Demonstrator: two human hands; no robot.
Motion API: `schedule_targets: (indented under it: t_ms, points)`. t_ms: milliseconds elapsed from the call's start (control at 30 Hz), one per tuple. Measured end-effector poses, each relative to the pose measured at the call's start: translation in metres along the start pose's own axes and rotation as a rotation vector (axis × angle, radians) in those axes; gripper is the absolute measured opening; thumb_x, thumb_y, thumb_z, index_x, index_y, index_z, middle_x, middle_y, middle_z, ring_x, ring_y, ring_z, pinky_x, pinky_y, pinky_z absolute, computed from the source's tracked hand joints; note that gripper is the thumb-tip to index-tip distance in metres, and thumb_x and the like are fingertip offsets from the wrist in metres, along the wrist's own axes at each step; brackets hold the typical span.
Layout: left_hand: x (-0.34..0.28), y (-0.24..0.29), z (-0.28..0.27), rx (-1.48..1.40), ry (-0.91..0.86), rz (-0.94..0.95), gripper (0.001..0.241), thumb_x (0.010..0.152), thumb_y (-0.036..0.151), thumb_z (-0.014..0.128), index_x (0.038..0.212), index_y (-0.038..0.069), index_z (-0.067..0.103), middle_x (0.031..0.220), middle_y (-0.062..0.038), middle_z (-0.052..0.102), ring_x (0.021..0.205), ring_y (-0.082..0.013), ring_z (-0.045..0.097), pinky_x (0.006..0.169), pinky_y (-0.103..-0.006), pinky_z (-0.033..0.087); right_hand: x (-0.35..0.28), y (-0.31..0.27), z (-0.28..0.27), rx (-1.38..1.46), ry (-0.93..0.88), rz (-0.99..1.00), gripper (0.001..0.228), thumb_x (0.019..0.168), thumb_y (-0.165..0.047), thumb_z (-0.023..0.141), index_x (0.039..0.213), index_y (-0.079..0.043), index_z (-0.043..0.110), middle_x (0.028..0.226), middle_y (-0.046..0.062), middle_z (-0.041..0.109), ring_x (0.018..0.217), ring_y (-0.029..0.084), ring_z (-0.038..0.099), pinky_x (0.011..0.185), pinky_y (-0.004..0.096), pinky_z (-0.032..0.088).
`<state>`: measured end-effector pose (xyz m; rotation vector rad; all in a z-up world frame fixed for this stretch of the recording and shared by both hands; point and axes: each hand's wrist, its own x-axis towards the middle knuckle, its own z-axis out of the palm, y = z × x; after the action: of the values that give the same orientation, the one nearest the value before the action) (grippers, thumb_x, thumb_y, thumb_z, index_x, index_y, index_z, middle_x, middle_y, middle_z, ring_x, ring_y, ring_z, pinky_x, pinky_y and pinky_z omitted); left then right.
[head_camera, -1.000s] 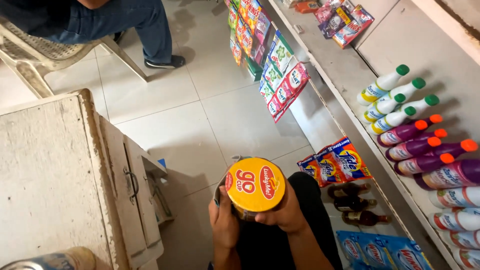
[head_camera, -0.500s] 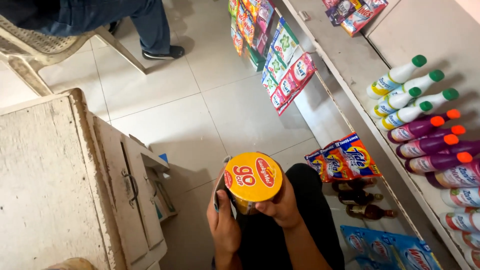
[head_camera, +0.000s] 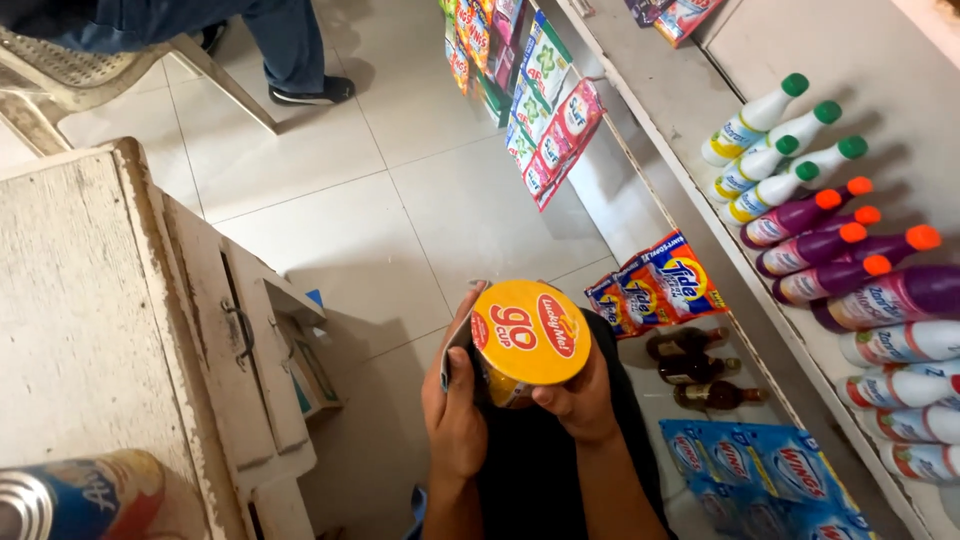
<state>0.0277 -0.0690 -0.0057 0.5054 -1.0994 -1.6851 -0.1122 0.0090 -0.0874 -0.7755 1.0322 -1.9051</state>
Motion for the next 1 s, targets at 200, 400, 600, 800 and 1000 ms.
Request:
schedule_targets:
  t_ms: [200, 400, 600, 800, 1000]
  points:
    - [-0.010, 0.005, 0.015, -0.001, 0.011, -0.062, 0.065, 0.105, 0.039, 0.034, 0.144, -0.012, 0.046, 0.152, -0.023, 0.052, 0.140, -0.0324, 0.051, 0.117, -0.0393, 0.039, -0.007, -0.023, -0.020, -0.100, -0.177, 0.031, 0.101, 0.063, -0.013, 0.090, 0.150, 0.002, 0.042, 0.140, 0.014, 0.060, 0.123, 0.025, 0.060, 0.109, 0.039, 0.046]
    - [-0.015, -0.001, 0.021, 0.037, -0.098, -0.091, 0.067, 0.105, 0.040, 0.034, 0.149, -0.012, 0.037, 0.159, -0.028, 0.040, 0.148, -0.0374, 0.040, 0.121, -0.0443, 0.030, -0.007, 0.006, -0.059, 0.221, -0.015, -0.144, 0.089, 0.068, -0.002, 0.082, 0.148, 0.004, 0.044, 0.134, 0.020, 0.065, 0.112, 0.031, 0.067, 0.096, 0.038, 0.055]
    - [-0.009, 0.003, 0.014, 0.108, -0.142, -0.013, 0.065, 0.107, 0.038, 0.032, 0.150, -0.010, 0.035, 0.161, -0.026, 0.038, 0.150, -0.0370, 0.037, 0.122, -0.0436, 0.030, -0.007, -0.012, -0.012, 0.005, -0.148, -0.203, 0.093, 0.077, -0.021, 0.093, 0.151, 0.004, 0.042, 0.146, 0.017, 0.058, 0.125, 0.024, 0.060, 0.111, 0.037, 0.045]
    - [-0.013, 0.014, 0.019, 0.104, -0.129, 0.024, 0.066, 0.107, 0.041, 0.033, 0.148, -0.011, 0.039, 0.157, -0.025, 0.044, 0.148, -0.0351, 0.041, 0.121, -0.0426, 0.031, -0.008, -0.020, -0.006, -0.120, -0.158, -0.169, 0.114, 0.061, -0.012, 0.092, 0.157, -0.005, 0.031, 0.159, 0.015, 0.044, 0.144, 0.031, 0.049, 0.124, 0.045, 0.037]
    - [-0.018, 0.022, 0.022, 0.201, -0.123, -0.017, 0.066, 0.106, 0.040, 0.033, 0.146, -0.012, 0.041, 0.150, -0.027, 0.051, 0.135, -0.0344, 0.055, 0.112, -0.0387, 0.041, -0.017, -0.034, 0.005, -0.268, -0.039, -0.185, 0.111, 0.055, 0.002, 0.083, 0.155, 0.000, 0.037, 0.148, 0.014, 0.056, 0.129, 0.027, 0.061, 0.115, 0.038, 0.047]
